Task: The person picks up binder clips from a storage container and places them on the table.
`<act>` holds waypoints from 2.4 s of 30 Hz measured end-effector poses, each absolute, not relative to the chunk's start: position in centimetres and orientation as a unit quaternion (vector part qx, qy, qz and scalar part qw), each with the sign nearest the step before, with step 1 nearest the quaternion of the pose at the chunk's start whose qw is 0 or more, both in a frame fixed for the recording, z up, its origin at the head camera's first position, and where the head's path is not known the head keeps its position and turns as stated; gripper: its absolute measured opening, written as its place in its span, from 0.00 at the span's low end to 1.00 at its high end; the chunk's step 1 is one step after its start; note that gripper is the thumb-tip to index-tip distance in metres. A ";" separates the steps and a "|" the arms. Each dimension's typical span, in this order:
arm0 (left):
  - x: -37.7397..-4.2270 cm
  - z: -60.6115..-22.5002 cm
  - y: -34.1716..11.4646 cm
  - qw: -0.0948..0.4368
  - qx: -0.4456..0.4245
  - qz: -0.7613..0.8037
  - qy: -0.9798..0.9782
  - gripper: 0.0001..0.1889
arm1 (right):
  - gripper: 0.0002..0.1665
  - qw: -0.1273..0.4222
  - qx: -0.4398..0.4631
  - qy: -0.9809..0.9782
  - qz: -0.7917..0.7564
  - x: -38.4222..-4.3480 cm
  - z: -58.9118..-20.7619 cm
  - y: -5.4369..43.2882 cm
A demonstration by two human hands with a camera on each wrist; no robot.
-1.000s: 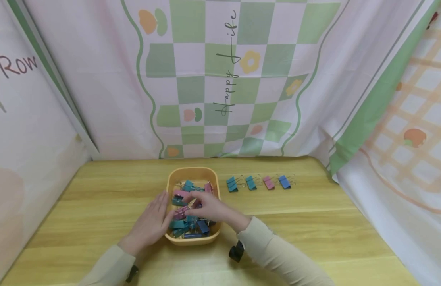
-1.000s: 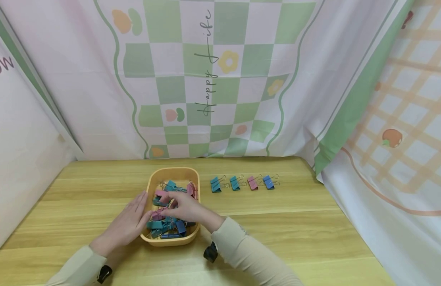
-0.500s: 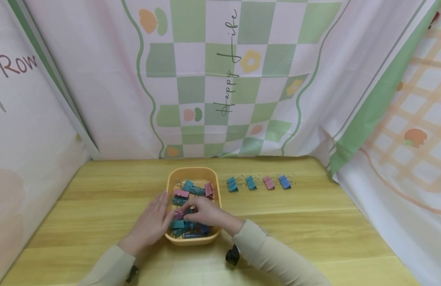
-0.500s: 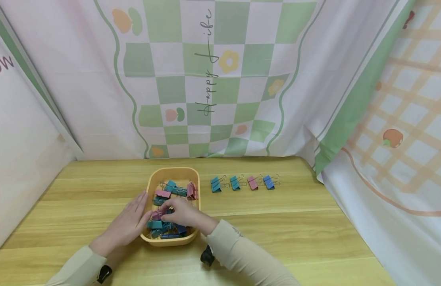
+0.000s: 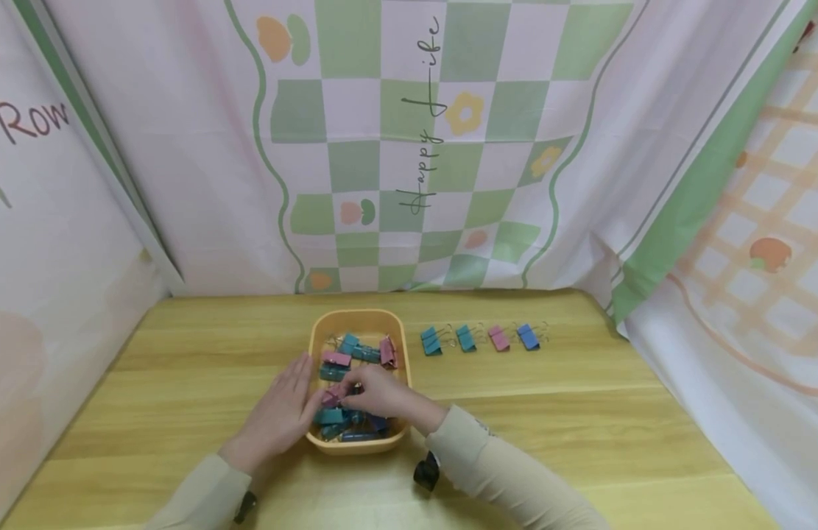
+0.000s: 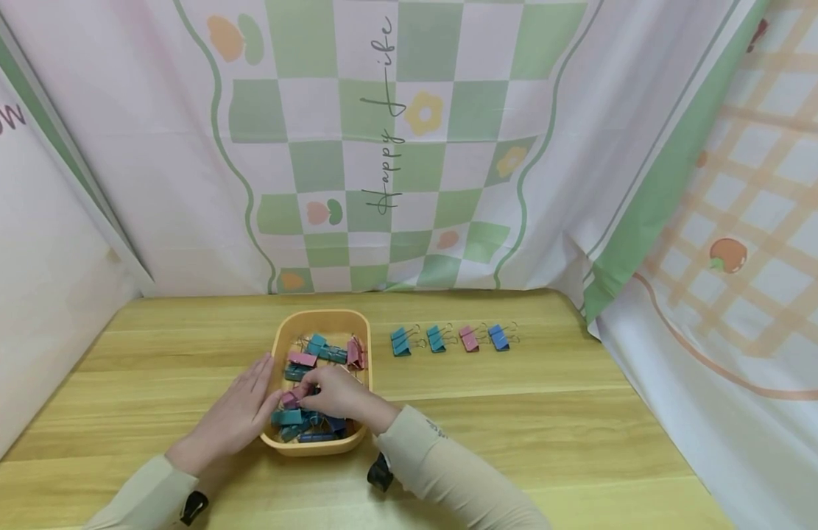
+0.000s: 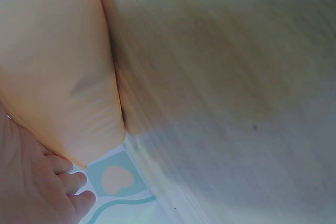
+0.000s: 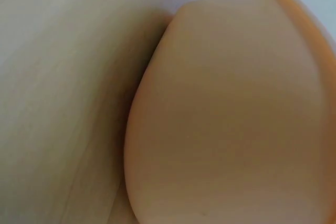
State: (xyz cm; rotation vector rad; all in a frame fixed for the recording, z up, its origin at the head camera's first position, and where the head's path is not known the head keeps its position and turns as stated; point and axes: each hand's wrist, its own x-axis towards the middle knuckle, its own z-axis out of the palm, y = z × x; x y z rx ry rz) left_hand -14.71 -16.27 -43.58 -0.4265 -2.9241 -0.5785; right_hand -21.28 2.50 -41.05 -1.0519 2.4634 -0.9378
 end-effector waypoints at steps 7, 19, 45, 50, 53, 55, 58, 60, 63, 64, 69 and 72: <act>-14.7 -43.6 -16.3 0.059 -0.132 -0.194 -0.970 0.34 | 0.05 0.138 -0.356 0.868 -0.318 -21.1 -40.9 2.6; -14.7 -43.6 -16.2 0.069 -0.138 -0.191 -0.969 0.33 | 0.05 0.101 -0.333 0.853 -0.390 -21.5 -40.4 3.4; -14.7 -43.7 -16.3 0.066 -0.137 -0.190 -0.970 0.33 | 0.04 0.060 -0.191 0.788 -0.582 -23.5 -37.6 6.8; -14.7 -43.7 -16.3 0.068 -0.137 -0.191 -0.970 0.33 | 0.03 0.053 -0.157 0.779 -0.604 -24.2 -37.9 7.9; -14.7 -43.7 -16.3 0.069 -0.136 -0.191 -0.970 0.33 | 0.05 0.046 -0.147 0.778 -0.609 -24.5 -38.0 8.6; -14.7 -43.6 -16.2 0.069 -0.136 -0.191 -0.970 0.33 | 0.08 0.046 -0.142 0.776 -0.613 -24.7 -38.0 9.2; -14.6 -43.5 -16.2 0.070 -0.137 -0.194 -0.969 0.33 | 0.11 0.046 -0.130 0.773 -0.619 -25.0 -38.0 10.0; -14.5 -43.5 -16.2 0.072 -0.137 -0.196 -0.968 0.33 | 0.11 0.044 -0.121 0.771 -0.624 -25.3 -38.0 10.5; -14.5 -43.4 -16.1 0.073 -0.138 -0.198 -0.968 0.33 | 0.12 0.038 -0.113 0.764 -0.634 -25.8 -38.1 11.4; -14.5 -43.4 -16.1 0.074 -0.138 -0.198 -0.968 0.33 | 0.12 0.036 -0.110 0.761 -0.639 -25.9 -38.0 11.7; -14.5 -43.2 -16.1 0.069 -0.137 -0.199 -0.968 0.33 | 0.11 0.027 -0.079 0.755 -0.651 -26.8 -37.3 13.8; -14.5 -43.4 -16.1 0.065 -0.135 -0.195 -0.969 0.33 | 0.11 0.018 -0.059 0.751 -0.658 -27.5 -36.8 15.4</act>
